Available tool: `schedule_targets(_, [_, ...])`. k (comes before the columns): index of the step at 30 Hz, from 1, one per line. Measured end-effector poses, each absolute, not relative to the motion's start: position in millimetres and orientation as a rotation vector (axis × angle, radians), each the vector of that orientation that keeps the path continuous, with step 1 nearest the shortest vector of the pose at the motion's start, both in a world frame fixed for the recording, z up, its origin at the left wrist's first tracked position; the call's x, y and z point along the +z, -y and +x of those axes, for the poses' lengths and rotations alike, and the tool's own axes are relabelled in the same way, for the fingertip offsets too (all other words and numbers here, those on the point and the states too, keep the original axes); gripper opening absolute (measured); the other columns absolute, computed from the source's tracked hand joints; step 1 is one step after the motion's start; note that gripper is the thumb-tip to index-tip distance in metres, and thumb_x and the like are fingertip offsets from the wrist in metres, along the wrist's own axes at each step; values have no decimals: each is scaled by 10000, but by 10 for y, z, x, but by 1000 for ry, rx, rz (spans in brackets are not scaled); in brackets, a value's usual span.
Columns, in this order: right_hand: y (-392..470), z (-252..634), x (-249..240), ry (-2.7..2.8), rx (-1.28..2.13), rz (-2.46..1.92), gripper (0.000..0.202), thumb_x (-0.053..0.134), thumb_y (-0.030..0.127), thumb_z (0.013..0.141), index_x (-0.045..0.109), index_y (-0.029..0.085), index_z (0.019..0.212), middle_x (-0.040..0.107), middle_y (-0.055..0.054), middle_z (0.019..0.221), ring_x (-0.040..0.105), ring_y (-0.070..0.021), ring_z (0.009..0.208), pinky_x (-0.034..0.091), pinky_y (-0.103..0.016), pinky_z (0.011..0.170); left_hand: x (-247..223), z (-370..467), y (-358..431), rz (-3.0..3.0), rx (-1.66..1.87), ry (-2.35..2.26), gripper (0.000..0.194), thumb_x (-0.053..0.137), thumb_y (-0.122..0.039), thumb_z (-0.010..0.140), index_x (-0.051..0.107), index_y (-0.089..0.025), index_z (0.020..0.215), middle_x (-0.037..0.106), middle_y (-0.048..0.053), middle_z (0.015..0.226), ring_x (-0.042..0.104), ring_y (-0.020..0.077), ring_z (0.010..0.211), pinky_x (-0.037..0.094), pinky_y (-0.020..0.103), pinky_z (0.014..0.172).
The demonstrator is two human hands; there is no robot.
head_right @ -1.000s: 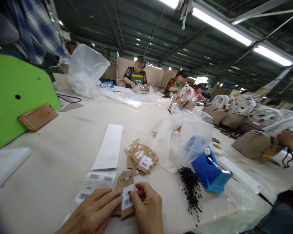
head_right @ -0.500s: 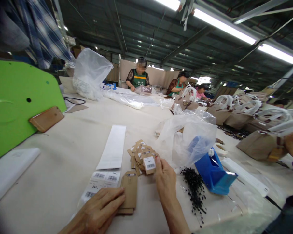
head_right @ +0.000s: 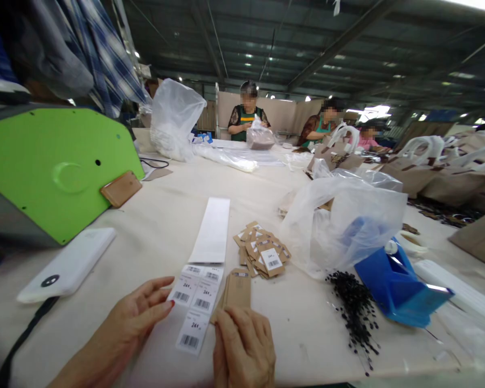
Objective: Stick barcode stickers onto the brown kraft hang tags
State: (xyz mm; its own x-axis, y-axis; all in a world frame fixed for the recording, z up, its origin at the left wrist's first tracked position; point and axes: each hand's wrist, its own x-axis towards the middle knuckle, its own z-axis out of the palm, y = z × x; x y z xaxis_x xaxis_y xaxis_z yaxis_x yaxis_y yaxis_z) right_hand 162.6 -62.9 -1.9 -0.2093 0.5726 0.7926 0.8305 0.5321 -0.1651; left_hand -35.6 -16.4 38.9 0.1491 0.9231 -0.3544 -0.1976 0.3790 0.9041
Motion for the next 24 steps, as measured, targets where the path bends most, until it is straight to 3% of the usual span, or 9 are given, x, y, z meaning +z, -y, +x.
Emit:
schedule_targets(5, [647, 1423, 22, 1936, -354, -1092, 220, 577, 175, 757, 637, 138, 965, 686, -65, 902, 593, -187, 822, 423, -326, 714, 431, -308, 338, 618, 781, -759, 425, 759, -184, 589, 652, -92, 990, 684, 147, 947, 623, 291, 917, 461, 388, 844])
schedule_targets(11, [662, 1420, 67, 1944, -266, -1006, 299, 506, 353, 801, 643, 133, 950, 697, -62, 894, 580, -199, 846, 383, -351, 778, 547, -293, 464, 629, 615, -788, 359, 695, -98, 497, 710, -101, 855, 688, 82, 799, 601, 216, 765, 442, 289, 734])
schedule_targets(15, [683, 1475, 20, 2059, -149, -1008, 398, 598, 366, 712, 601, 149, 1046, 677, -72, 975, 569, -227, 908, 369, -379, 832, 526, -302, 544, 699, 496, -946, 322, 571, -45, 438, 703, -88, 729, 622, 7, 659, 470, 113, 594, 312, 181, 532])
schedule_targets(18, [707, 1498, -45, 2076, -10, -1039, 432, 600, 352, 707, 559, 188, 1104, 664, -58, 1002, 557, -235, 940, 379, -398, 836, 481, -318, 566, 769, 435, -936, 270, 546, -57, 447, 690, -83, 674, 540, -22, 586, 372, 81, 548, 226, 177, 497])
schedule_targets(24, [725, 1489, -63, 2018, 126, -960, 402, 530, 223, 714, 543, 184, 1113, 653, -65, 990, 558, -225, 938, 434, -394, 794, 497, -301, 531, 914, 466, -873, 123, 650, -213, 564, 697, -107, 605, 512, -11, 514, 471, 146, 598, 393, 250, 625])
